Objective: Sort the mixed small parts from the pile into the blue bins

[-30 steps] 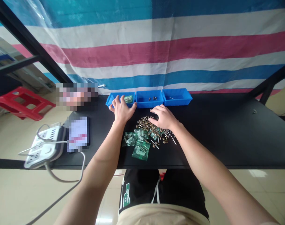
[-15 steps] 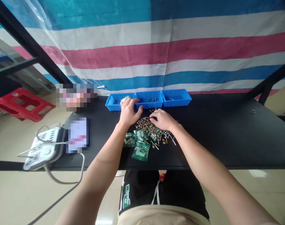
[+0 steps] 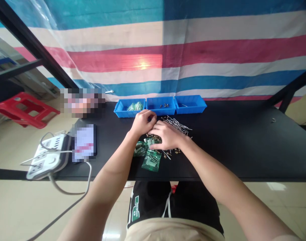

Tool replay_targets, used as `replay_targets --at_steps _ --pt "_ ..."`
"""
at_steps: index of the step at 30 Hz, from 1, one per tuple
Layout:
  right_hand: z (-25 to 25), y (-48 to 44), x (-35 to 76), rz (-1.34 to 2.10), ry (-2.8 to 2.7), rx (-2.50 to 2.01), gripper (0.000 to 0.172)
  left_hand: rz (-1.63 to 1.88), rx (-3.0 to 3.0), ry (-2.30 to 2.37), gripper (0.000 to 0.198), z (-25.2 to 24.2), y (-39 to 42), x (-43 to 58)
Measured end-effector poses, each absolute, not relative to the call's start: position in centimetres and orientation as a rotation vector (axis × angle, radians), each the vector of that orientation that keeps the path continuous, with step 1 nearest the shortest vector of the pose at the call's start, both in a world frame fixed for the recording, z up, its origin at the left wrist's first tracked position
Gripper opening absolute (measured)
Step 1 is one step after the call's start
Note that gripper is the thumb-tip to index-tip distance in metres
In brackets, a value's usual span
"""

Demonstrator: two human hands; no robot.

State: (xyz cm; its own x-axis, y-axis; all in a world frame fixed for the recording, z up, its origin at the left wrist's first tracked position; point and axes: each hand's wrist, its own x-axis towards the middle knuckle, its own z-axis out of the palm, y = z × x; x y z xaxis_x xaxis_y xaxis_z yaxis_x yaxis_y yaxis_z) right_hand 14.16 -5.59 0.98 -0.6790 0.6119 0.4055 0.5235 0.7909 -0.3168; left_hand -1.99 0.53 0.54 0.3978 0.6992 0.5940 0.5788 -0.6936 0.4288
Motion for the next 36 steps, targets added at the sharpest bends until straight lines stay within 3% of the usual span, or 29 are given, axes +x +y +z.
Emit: replay_targets --at_steps 6,15,27,36 --pt "0.2 -5.9 13.2 0.294 -2.614 -0.82 0.061 1.151 2.487 1.167 0.016 0.6 0.6 -2.0" --pt "-0.4 -5.8 12.9 0.356 -2.618 -0.824 0.037 1.176 2.5 1.127 0.014 0.5 0.7 -2.1" --pt "0.0 -5.8 13.0 0.331 -2.585 -0.843 0.029 1.228 2.503 1.095 0.013 0.4 0.8 -2.1" --pt "0.3 -5.9 13.2 0.276 -2.587 -0.935 0.038 1.216 2.501 1.094 0.014 0.4 0.9 -2.2"
